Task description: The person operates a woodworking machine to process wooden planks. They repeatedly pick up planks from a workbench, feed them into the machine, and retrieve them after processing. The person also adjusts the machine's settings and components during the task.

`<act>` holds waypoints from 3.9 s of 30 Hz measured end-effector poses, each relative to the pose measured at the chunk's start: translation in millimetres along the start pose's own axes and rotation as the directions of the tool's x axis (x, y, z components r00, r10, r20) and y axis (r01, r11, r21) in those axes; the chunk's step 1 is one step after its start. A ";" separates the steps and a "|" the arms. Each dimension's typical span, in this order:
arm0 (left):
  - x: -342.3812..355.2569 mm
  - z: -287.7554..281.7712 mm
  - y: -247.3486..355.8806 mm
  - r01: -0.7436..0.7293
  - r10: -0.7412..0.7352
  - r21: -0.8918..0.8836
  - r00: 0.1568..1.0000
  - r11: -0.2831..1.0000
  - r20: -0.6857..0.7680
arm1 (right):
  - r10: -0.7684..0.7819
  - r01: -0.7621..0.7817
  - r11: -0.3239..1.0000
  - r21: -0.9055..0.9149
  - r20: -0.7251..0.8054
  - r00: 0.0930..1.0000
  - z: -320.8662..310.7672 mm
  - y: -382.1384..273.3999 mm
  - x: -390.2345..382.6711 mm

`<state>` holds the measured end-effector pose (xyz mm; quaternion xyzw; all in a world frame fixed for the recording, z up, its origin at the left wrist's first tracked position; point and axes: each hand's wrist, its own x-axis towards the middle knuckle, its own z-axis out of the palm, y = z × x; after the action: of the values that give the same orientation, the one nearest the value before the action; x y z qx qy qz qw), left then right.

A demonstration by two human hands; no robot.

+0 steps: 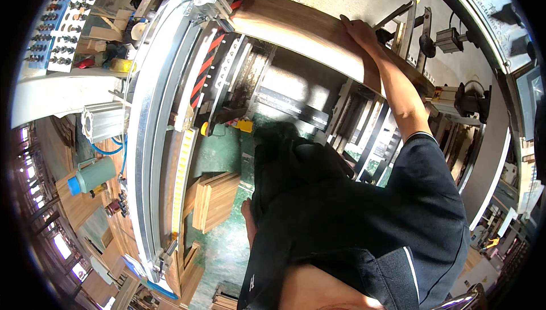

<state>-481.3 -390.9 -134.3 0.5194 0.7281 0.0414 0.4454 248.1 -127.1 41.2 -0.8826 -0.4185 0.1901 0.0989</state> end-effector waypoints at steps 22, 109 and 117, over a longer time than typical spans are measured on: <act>-3.3 6.4 10.4 -0.157 0.173 0.269 0.984 0.950 -0.040 | 0.050 -0.049 0.999 -0.011 0.021 0.999 12.1 10.6 12.9; -44.1 10.3 -45.1 -0.218 0.200 0.494 0.976 0.842 0.090 | -0.065 0.050 0.986 0.160 0.091 0.994 13.9 43.0 28.4; -27.1 -31.9 -54.9 -0.279 0.295 0.343 0.955 0.897 0.006 | -0.103 0.050 0.980 0.194 0.270 0.957 27.0 63.1 -12.8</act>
<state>-541.2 -424.6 -127.5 0.6890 0.6497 -0.0074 0.3211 273.7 -176.3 -1.2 -0.8170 -0.4426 0.3467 0.1280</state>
